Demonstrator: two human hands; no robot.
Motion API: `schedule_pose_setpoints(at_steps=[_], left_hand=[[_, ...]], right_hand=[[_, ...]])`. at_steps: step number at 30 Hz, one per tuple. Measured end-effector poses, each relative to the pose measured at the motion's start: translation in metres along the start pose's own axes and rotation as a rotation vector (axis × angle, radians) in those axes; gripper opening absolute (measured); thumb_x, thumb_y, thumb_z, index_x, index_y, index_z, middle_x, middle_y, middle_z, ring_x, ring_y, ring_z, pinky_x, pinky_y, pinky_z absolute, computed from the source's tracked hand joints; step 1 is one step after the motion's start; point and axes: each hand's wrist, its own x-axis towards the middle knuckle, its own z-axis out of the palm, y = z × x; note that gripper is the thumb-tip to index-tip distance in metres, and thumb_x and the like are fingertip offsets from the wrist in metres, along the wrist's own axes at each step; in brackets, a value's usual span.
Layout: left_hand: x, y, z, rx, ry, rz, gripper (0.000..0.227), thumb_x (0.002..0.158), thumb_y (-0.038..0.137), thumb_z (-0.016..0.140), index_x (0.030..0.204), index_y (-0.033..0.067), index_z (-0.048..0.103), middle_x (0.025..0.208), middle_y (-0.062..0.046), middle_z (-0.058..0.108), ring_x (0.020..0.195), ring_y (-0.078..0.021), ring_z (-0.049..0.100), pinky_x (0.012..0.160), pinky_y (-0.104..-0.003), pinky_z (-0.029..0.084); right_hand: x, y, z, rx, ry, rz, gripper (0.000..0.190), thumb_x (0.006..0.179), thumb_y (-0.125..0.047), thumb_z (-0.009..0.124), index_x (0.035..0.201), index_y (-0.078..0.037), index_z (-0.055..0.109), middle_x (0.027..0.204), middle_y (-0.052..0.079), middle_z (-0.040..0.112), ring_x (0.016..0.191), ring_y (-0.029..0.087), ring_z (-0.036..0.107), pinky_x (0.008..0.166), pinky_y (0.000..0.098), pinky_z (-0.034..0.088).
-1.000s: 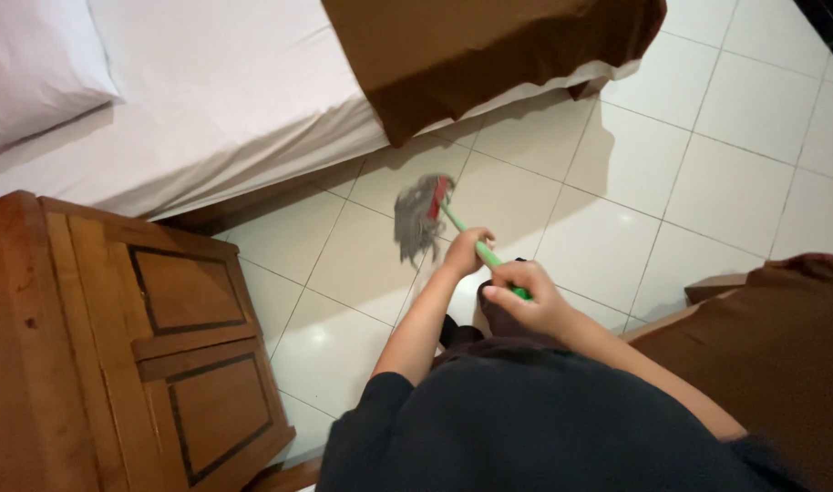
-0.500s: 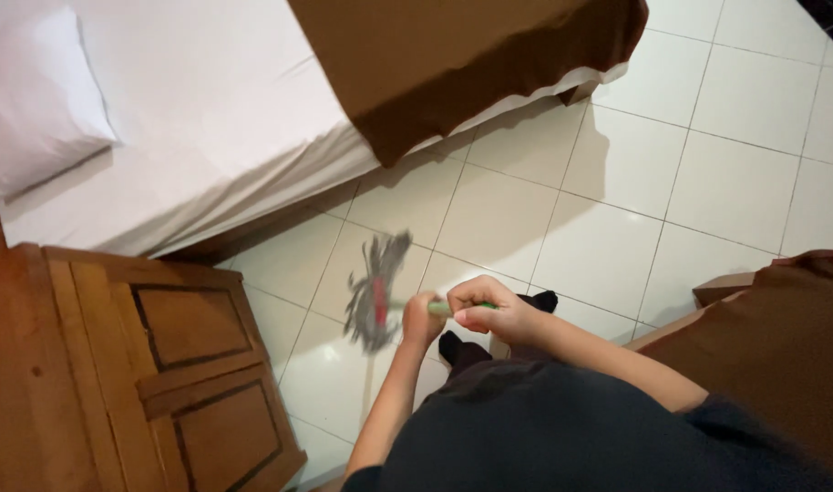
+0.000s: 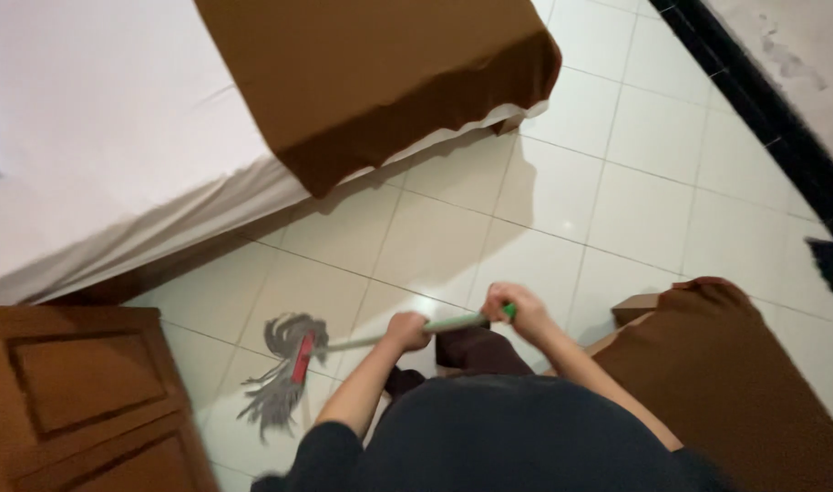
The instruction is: The person mops a tiled floor with a mop held in both hands, moving it back and forth across the floor.
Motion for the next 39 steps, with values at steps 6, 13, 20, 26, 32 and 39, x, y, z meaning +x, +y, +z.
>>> schedule_pose_setpoints(at_steps=[6, 13, 20, 26, 32, 39], left_hand=[[0.14, 0.126, -0.084, -0.089, 0.139, 0.313, 0.029, 0.078, 0.027, 0.068, 0.105, 0.0204, 0.076, 0.091, -0.013, 0.075, 0.088, -0.0365, 0.071, 0.077, -0.05, 0.055], [0.256, 0.18, -0.099, -0.318, 0.299, 0.406, 0.035, 0.076, 0.016, 0.07, 0.11, 0.0177, 0.071, 0.096, -0.014, 0.074, 0.094, -0.0373, 0.069, 0.078, -0.049, 0.054], [0.282, 0.172, -0.069, -0.367, 0.411, 0.365, 0.025, 0.074, 0.012, 0.074, 0.099, 0.0124, 0.068, 0.098, -0.015, 0.073, 0.1, -0.038, 0.067, 0.084, -0.047, 0.054], [0.215, 0.209, -0.073, -0.302, 0.218, 0.26, 0.01, 0.08, 0.019, 0.073, 0.088, 0.0141, 0.075, 0.091, -0.015, 0.074, 0.094, -0.038, 0.069, 0.081, -0.049, 0.054], [0.195, 0.243, -0.045, -0.261, -0.004, 0.381, 0.017, 0.081, 0.025, 0.07, 0.094, 0.0159, 0.078, 0.086, -0.015, 0.074, 0.087, -0.0384, 0.07, 0.078, -0.05, 0.055], [0.269, 0.317, -0.084, -0.071, -0.114, 0.605, 0.017, 0.079, 0.027, 0.069, 0.094, 0.019, 0.074, 0.08, -0.012, 0.074, 0.08, -0.0367, 0.07, 0.072, -0.05, 0.055]], right_hand=[[-0.016, -0.151, -0.057, -0.075, 0.235, -0.073, 0.04, 0.103, -0.024, 0.041, 0.067, -0.008, 0.05, 0.056, 0.005, 0.043, 0.064, 0.021, 0.049, 0.08, 0.0369, 0.048], [-0.008, -0.133, -0.098, -0.438, 0.289, -0.142, 0.034, 0.094, -0.026, 0.054, 0.068, -0.005, 0.055, 0.06, 0.003, 0.047, 0.055, 0.014, 0.04, 0.053, 0.0308, 0.035], [-0.019, -0.111, -0.109, -0.549, 0.126, -0.318, 0.025, 0.088, -0.025, 0.062, 0.077, -0.003, 0.06, 0.061, 0.001, 0.048, 0.057, 0.01, 0.043, 0.053, 0.0294, 0.035], [-0.06, -0.131, -0.135, -0.291, 0.126, -0.201, 0.025, 0.09, -0.024, 0.059, 0.076, -0.004, 0.064, 0.058, 0.0, 0.049, 0.051, 0.008, 0.041, 0.045, 0.0257, 0.033], [-0.094, -0.166, -0.162, -0.086, 0.414, -0.108, 0.036, 0.096, -0.024, 0.048, 0.068, -0.005, 0.061, 0.058, 0.004, 0.054, 0.048, 0.011, 0.043, 0.047, 0.0256, 0.04], [-0.111, -0.184, -0.183, -0.157, 0.638, -0.228, 0.044, 0.106, -0.023, 0.043, 0.069, -0.006, 0.058, 0.057, 0.003, 0.049, 0.059, 0.017, 0.051, 0.071, 0.0302, 0.054]])
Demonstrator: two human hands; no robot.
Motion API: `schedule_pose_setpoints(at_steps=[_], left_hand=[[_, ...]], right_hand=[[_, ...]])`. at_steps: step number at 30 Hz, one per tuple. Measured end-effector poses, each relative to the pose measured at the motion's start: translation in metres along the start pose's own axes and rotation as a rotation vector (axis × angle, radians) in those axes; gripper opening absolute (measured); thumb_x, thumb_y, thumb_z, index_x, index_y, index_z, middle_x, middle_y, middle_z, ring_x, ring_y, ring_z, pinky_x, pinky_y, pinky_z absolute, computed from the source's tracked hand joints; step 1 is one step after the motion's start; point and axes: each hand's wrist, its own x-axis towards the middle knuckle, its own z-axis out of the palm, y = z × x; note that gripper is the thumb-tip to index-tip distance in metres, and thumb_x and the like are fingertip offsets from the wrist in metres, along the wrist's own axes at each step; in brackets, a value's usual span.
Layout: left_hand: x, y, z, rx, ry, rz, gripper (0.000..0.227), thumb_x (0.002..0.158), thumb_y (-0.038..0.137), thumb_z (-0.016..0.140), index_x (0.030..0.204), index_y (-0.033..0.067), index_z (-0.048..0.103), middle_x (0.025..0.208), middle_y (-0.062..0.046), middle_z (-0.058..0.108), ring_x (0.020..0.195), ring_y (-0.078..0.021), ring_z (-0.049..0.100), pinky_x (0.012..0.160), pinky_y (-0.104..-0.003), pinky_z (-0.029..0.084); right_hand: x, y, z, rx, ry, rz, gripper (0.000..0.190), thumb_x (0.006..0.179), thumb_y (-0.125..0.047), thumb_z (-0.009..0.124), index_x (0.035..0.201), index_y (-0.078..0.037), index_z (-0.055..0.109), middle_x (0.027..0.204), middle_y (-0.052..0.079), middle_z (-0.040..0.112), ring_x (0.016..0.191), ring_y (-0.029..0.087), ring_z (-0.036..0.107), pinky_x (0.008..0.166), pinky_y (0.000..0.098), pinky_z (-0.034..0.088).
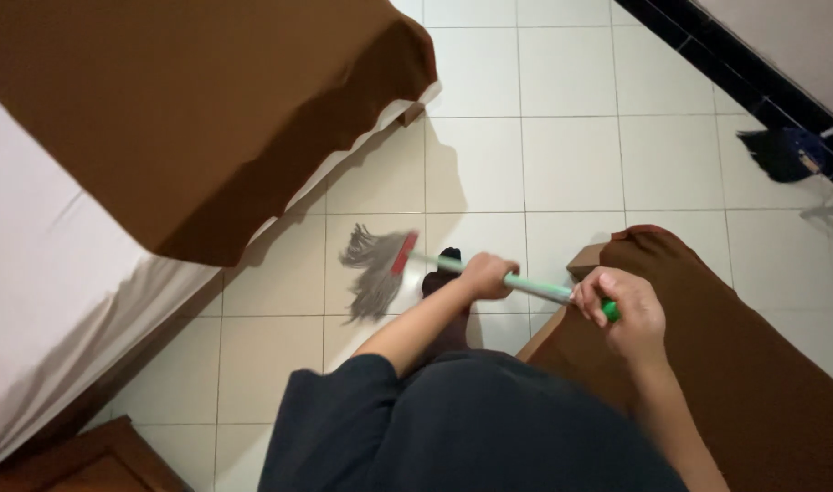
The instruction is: The person mops a tiled floor with a mop held in both hands, moving it back and forth across the floor.
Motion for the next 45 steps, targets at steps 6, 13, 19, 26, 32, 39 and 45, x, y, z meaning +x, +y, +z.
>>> schedule_pose_setpoints(at_steps=[6, 13, 19, 26, 32, 39, 45], left_hand=[[0.104, -0.064, 0.02, -0.024, 0.128, 0.149, 0.015, 0.077, 0.021, 0.071, 0.091, 0.0157, 0.072, 0.086, -0.012, 0.074, 0.088, -0.0358, 0.071, 0.078, -0.048, 0.056], [0.129, -0.084, -0.013, -0.116, 0.252, 0.052, 0.026, 0.07, 0.007, 0.071, 0.095, 0.0128, 0.071, 0.095, -0.014, 0.072, 0.096, -0.0376, 0.067, 0.082, -0.047, 0.054], [0.103, -0.077, -0.043, -0.235, 0.343, -0.022, 0.02, 0.073, 0.008, 0.071, 0.093, 0.0117, 0.069, 0.09, -0.014, 0.073, 0.093, -0.0383, 0.068, 0.079, -0.049, 0.054], [0.044, -0.114, -0.057, -0.205, 0.179, -0.391, 0.017, 0.081, 0.023, 0.068, 0.092, 0.0117, 0.075, 0.092, -0.019, 0.074, 0.092, -0.0409, 0.07, 0.08, -0.051, 0.055], [0.034, -0.164, -0.04, -0.195, -0.074, -0.505, 0.022, 0.082, 0.026, 0.066, 0.097, 0.014, 0.078, 0.1, -0.018, 0.074, 0.097, -0.0399, 0.07, 0.085, -0.05, 0.055], [0.112, -0.127, -0.034, -0.112, -0.079, -0.11, 0.025, 0.077, 0.034, 0.071, 0.092, 0.0142, 0.078, 0.09, -0.019, 0.073, 0.09, -0.0417, 0.069, 0.079, -0.053, 0.054], [0.246, -0.069, -0.08, -0.02, -0.044, 0.115, 0.026, 0.07, 0.035, 0.071, 0.089, 0.0191, 0.078, 0.084, -0.014, 0.075, 0.08, -0.0366, 0.072, 0.072, -0.048, 0.057]], right_hand=[[0.025, 0.018, 0.026, -0.282, 0.098, 0.048, 0.022, 0.093, -0.019, 0.055, 0.08, -0.004, 0.066, 0.06, -0.002, 0.051, 0.051, 0.006, 0.042, 0.046, 0.0238, 0.036], [0.074, 0.055, 0.025, -0.172, 0.039, -0.08, 0.017, 0.092, -0.016, 0.059, 0.083, -0.002, 0.063, 0.063, -0.004, 0.049, 0.056, 0.005, 0.043, 0.051, 0.023, 0.034], [0.125, 0.023, 0.001, -0.04, -0.107, -0.016, 0.02, 0.088, -0.017, 0.06, 0.08, 0.0, 0.066, 0.058, -0.002, 0.05, 0.049, 0.006, 0.04, 0.045, 0.0239, 0.032], [0.202, 0.042, 0.011, 0.173, -0.182, 0.09, 0.035, 0.095, -0.027, 0.049, 0.077, 0.001, 0.06, 0.056, 0.0, 0.047, 0.051, 0.011, 0.043, 0.053, 0.0253, 0.041], [0.236, 0.109, 0.001, 0.306, -0.191, 0.192, 0.04, 0.104, -0.025, 0.038, 0.078, -0.003, 0.058, 0.056, 0.0, 0.045, 0.058, 0.016, 0.05, 0.076, 0.03, 0.056], [0.227, 0.05, -0.054, 0.152, 0.154, 0.322, 0.044, 0.106, -0.021, 0.036, 0.075, -0.001, 0.06, 0.057, 0.005, 0.053, 0.049, 0.016, 0.046, 0.051, 0.0303, 0.047], [0.224, -0.045, -0.075, 0.012, 0.151, -0.121, 0.044, 0.114, -0.022, 0.038, 0.081, -0.006, 0.061, 0.061, -0.002, 0.047, 0.06, 0.011, 0.049, 0.077, 0.0302, 0.053]])
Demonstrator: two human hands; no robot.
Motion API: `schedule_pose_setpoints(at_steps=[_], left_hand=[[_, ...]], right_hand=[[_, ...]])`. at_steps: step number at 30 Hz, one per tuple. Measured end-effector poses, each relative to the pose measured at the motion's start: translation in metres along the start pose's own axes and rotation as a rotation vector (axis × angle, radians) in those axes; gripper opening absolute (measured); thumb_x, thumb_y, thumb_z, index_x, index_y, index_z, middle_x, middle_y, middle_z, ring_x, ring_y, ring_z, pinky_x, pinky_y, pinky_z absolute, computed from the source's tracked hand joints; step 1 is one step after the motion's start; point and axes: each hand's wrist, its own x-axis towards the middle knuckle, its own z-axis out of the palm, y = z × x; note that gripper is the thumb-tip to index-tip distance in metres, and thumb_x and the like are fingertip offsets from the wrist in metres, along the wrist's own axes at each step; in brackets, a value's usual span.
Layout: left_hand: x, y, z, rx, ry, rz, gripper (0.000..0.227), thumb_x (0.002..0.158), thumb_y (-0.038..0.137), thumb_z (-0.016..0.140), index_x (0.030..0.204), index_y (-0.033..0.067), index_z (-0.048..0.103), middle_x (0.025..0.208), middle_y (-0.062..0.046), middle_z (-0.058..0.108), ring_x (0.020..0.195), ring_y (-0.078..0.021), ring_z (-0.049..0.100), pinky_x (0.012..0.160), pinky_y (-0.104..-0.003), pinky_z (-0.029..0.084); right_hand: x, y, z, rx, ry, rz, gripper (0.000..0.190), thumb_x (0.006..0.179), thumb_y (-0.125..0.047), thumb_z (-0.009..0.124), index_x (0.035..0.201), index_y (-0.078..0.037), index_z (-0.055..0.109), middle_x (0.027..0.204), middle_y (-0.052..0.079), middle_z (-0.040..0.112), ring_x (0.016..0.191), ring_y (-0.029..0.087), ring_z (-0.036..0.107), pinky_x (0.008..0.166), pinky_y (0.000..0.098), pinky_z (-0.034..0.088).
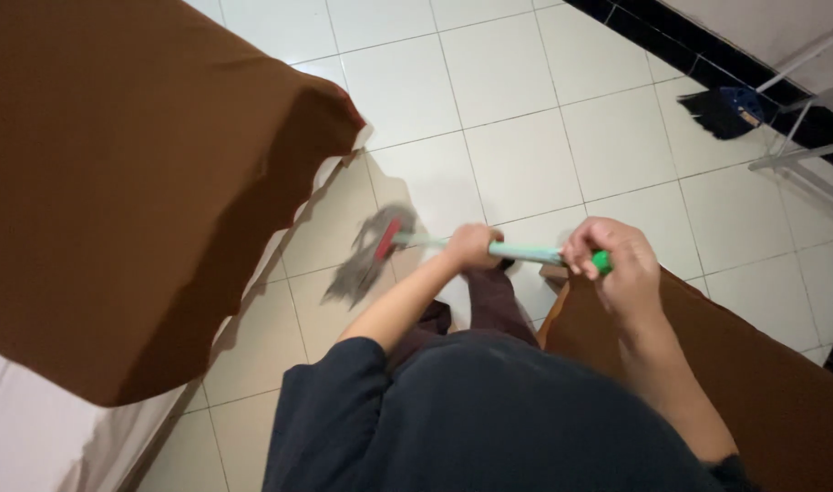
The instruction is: The person mops a tiled floor with a mop held in both hands, moving it back and forth across the floor.
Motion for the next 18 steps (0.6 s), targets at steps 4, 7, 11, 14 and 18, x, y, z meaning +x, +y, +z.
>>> schedule_pose_setpoints(at_steps=[4, 7, 11, 14, 18], left_hand=[[0.055, -0.026, -0.012, -0.015, 0.06, 0.02, 0.019, 0.071, 0.029, 0.072, 0.087, 0.0199, 0.078, 0.082, -0.013, 0.075, 0.082, -0.0363, 0.072, 0.076, -0.048, 0.057], [0.09, -0.052, -0.006, -0.177, 0.321, 0.128, 0.015, 0.073, 0.019, 0.073, 0.087, 0.0136, 0.072, 0.082, -0.013, 0.072, 0.083, -0.0359, 0.071, 0.075, -0.047, 0.056], [0.12, -0.04, -0.021, -0.319, 0.546, 0.029, 0.015, 0.081, 0.014, 0.07, 0.094, 0.0091, 0.07, 0.082, -0.015, 0.068, 0.081, -0.036, 0.067, 0.073, -0.046, 0.054], [0.129, -0.011, -0.026, -0.277, 0.464, -0.052, 0.018, 0.08, 0.022, 0.075, 0.091, 0.0084, 0.072, 0.078, -0.017, 0.068, 0.079, -0.0376, 0.068, 0.071, -0.047, 0.053], [0.124, 0.055, -0.031, -0.282, 0.274, -0.245, 0.029, 0.081, 0.037, 0.081, 0.088, 0.0099, 0.075, 0.08, -0.021, 0.071, 0.081, -0.0392, 0.07, 0.073, -0.046, 0.056]], right_hand=[[0.021, 0.018, 0.017, -0.159, 0.024, 0.346, 0.02, 0.097, -0.017, 0.059, 0.084, -0.002, 0.064, 0.064, -0.002, 0.044, 0.055, 0.011, 0.038, 0.049, 0.0321, 0.029], [0.059, 0.029, 0.023, -0.439, -0.31, -0.024, 0.021, 0.091, -0.021, 0.065, 0.079, -0.003, 0.065, 0.061, -0.002, 0.051, 0.057, 0.009, 0.046, 0.052, 0.0292, 0.039], [0.093, 0.025, -0.007, -0.287, -0.36, -0.044, 0.021, 0.092, -0.02, 0.064, 0.081, -0.001, 0.063, 0.063, -0.001, 0.051, 0.059, 0.007, 0.044, 0.054, 0.026, 0.037], [0.109, 0.002, -0.047, -0.24, -0.374, 0.019, 0.021, 0.09, -0.021, 0.063, 0.081, -0.002, 0.064, 0.062, -0.002, 0.049, 0.057, 0.006, 0.041, 0.052, 0.0243, 0.033], [0.128, -0.041, -0.101, -0.081, -0.37, 0.29, 0.026, 0.091, -0.022, 0.061, 0.079, 0.0, 0.065, 0.058, -0.004, 0.044, 0.053, 0.006, 0.037, 0.048, 0.0238, 0.029]])
